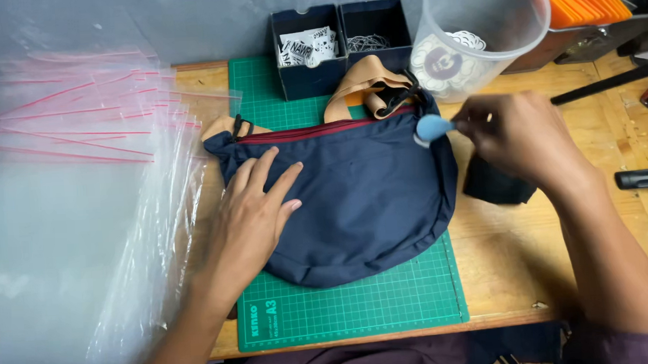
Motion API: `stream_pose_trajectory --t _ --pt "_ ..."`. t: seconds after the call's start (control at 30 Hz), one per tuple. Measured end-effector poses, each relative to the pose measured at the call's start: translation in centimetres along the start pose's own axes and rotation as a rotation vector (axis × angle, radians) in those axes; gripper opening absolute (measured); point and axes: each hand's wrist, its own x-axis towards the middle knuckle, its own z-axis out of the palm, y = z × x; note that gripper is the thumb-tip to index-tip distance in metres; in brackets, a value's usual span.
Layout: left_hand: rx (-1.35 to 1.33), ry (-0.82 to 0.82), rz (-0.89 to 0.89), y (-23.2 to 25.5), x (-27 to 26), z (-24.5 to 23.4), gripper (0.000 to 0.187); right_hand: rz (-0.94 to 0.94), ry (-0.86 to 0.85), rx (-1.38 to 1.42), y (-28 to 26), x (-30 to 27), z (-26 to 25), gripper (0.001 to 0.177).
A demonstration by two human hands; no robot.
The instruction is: The person cleans a dark blue shoulder bag using a light blue brush, then attaches a decorative tag to the zipper. They fold the bag's strap, place the bag into a clear plastic bag, and seal it with a label.
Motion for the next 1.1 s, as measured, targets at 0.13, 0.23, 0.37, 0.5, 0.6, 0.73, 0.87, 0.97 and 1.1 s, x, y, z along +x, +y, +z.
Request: stream_pose_trajectory --t 0.13,0.23,0.37,0.5,0.6,0.73,0.87,0.97,1.1 --pt "0.069 0.011 0.064 -0.3 -0.1 0.5 0.060 -0.042 0.183 -0.137 0.0 2.3 3.3 0.014" --pt "0.062 -0.048 0.049 -0.5 -0.2 0.0 0.062 -0.243 0.474 -0.078 -0.7 1.4 4.2 0.013" --pt "0.035 -0.074 0.031 -0.4 -0.4 0.3 0.059 -0.006 -0.048 0.300 -0.1 -0.5 -0.4 0.012" --pt "0.212 -0.074 -0.025 1.1 0.0 1.7 0.059 0.081 -0.116 0.707 3.4 -0.9 -1.2 0.012" --pt "0.179 0.069 0.051 6.6 3.3 -0.8 0.046 -0.024 0.093 0.783 5.4 1.4 3.2 0.010" --pt "-0.024 0.020 0.109 11.2 6.1 1.6 0.044 0.019 -0.309 0.751 5.9 0.7 1.1 0.017" --pt "-0.097 -0.052 0.067 13.7 10.4 4.2 0.054 -0.065 -0.498 0.749 7.6 0.1 0.8 0.020" --pt "-0.217 -0.263 -0.065 14.3 12.8 6.4 0.053 -0.154 -0.447 0.789 7.9 -0.2 1.8 0.018" --pt "-0.392 -0.345 -0.049 14.0 13.4 6.1 0.033 -0.106 -0.098 0.762 6.1 0.9 4.3 0.009"
